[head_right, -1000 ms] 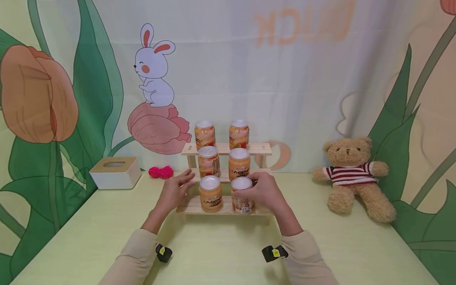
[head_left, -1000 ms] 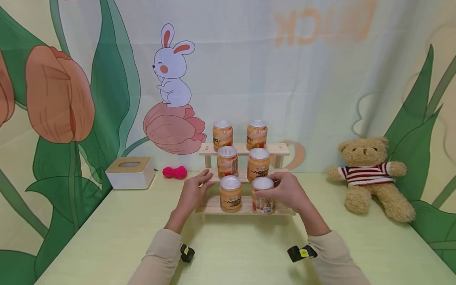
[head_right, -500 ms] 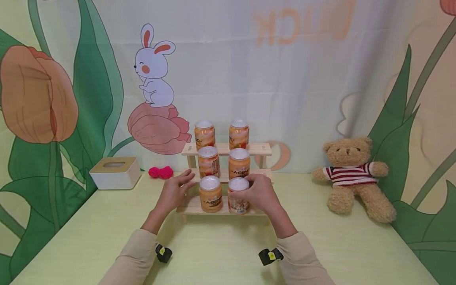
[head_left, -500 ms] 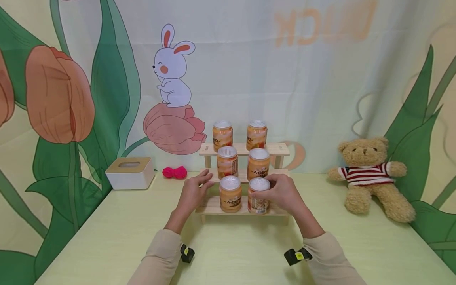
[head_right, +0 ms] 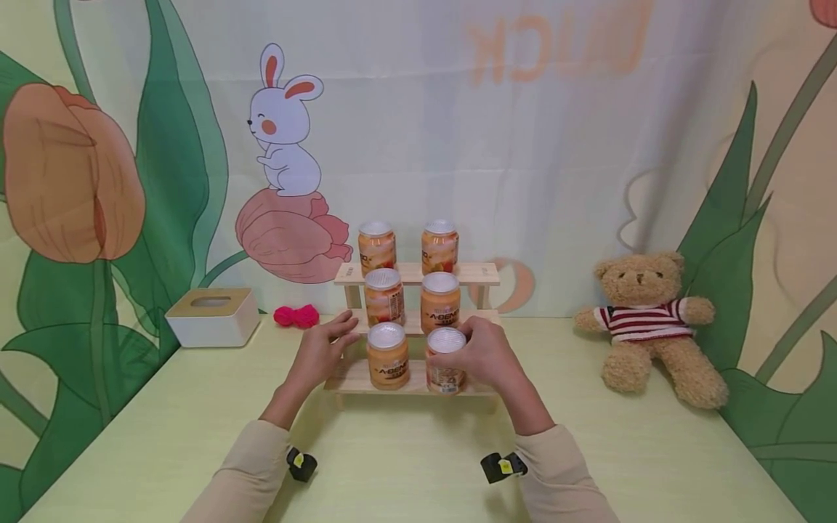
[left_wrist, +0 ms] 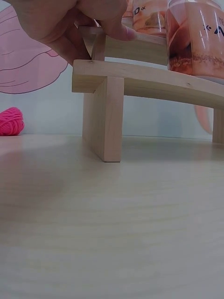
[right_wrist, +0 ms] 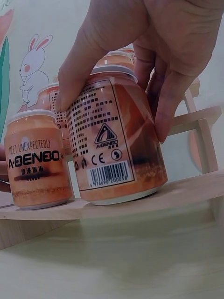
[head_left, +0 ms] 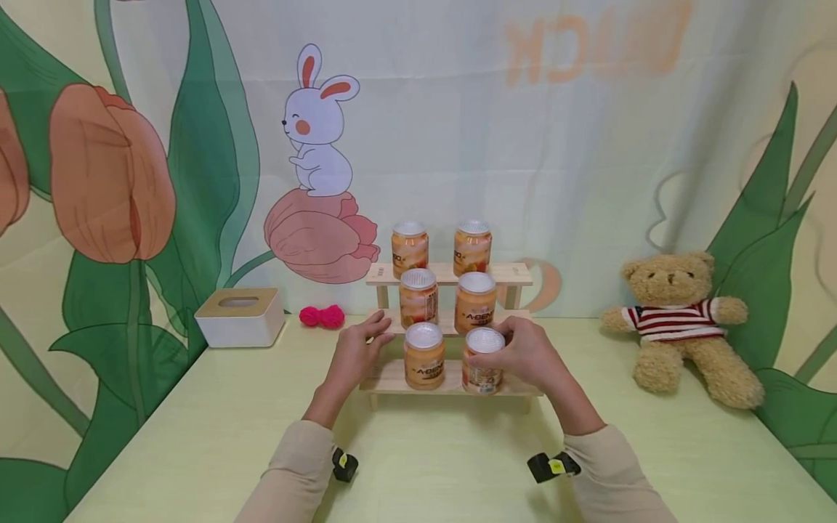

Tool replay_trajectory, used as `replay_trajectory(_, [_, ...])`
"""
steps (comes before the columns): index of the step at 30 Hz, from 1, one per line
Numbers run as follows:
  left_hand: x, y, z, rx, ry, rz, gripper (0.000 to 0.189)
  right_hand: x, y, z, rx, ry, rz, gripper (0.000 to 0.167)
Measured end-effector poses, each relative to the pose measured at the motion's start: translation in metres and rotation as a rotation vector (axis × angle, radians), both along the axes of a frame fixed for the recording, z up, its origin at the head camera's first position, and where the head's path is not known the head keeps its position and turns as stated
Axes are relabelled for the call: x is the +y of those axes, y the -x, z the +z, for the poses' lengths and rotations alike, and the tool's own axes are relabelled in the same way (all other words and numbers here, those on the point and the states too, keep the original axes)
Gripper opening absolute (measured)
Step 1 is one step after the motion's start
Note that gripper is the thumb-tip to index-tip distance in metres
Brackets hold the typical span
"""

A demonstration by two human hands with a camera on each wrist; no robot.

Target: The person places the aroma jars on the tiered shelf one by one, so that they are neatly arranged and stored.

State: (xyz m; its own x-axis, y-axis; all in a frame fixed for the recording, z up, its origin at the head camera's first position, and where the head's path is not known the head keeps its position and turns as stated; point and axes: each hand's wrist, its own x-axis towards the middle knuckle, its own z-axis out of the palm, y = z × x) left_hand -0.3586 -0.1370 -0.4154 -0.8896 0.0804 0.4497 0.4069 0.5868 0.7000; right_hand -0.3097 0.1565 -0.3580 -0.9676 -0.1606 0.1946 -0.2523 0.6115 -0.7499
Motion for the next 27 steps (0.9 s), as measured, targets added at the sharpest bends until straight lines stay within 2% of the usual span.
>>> replay_trajectory(17, [-0.001,0.002,-0.002,0.008,-0.002,-0.003,0.037,0.003,0.001,0.002,-0.009,-0.040,-0.010,0.051])
replay_trajectory(27, [0.000,0.001,-0.001,-0.005,-0.002,0.005,0.038,0.013,-0.001,0.005,-0.052,-0.037,0.085,0.062])
